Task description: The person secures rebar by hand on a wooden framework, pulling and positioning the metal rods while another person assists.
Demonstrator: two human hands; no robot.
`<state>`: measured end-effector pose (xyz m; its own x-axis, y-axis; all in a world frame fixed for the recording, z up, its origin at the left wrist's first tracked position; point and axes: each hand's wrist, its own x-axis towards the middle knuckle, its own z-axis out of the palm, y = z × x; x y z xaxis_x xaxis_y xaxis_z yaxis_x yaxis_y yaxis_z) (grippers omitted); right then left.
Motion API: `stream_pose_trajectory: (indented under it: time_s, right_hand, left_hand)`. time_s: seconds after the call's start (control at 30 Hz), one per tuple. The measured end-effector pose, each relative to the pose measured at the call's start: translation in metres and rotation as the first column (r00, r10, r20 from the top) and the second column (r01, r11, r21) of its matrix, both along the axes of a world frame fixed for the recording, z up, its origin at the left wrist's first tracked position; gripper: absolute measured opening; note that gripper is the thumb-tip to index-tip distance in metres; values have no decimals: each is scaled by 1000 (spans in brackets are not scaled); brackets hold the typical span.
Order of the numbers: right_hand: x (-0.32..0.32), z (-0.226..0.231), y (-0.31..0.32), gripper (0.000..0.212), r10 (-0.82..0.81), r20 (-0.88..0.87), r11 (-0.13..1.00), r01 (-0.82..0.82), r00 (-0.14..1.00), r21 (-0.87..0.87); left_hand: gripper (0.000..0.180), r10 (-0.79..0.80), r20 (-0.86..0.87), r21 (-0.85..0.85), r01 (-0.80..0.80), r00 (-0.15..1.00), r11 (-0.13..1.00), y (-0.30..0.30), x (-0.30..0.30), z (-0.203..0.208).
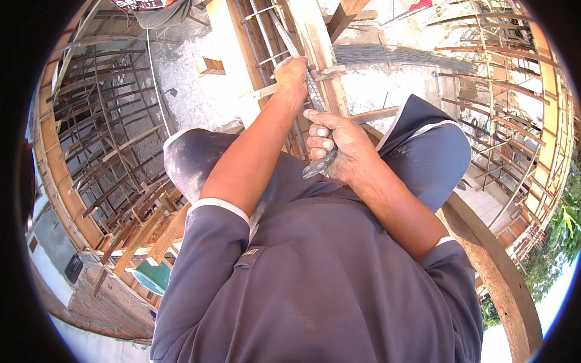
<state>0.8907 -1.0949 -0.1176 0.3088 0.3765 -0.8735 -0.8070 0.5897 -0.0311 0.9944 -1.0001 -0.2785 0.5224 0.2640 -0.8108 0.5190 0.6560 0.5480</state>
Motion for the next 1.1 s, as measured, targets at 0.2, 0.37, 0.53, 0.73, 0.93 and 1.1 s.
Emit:
stream_pose_trajectory:
  time_s: [0.2, 0.37, 0.53, 0.73, 0.93, 1.1]
  right_hand:
    - [2, 12, 0, 34, 39, -15, 995, -40, 999, -97]
    - [6, 7, -12, 31, 57, -49, 996, -60, 997, -62]
    - [12, 13, -18, 26, 134, -75, 989, -138, 988, -60]
    - [23, 6, -48, 24, 180, -52, 980, -184, 982, -80]
    - [23, 16, -19, 16, 275, -90, 947, -285, 957, -145]
    - [37, -30, -1, 11, 403, 19, 863, -373, 915, -341]
  left_hand:
    - [37, 55, -95, 12, -54, 994, 998, -4, 2, -11]
    - [43, 101, -86, -54, -106, 991, 993, -10, -2, 2]
    - [45, 127, -70, 33, -125, 989, 992, -16, -4, -18]
    - [38, 150, -92, 103, -141, 984, 985, -46, 8, 5]
    - [43, 43, -53, 153, -34, 998, 988, -20, -2, -9]
    - [49, -50, -45, 42, 52, 998, 998, -6, -6, 8]
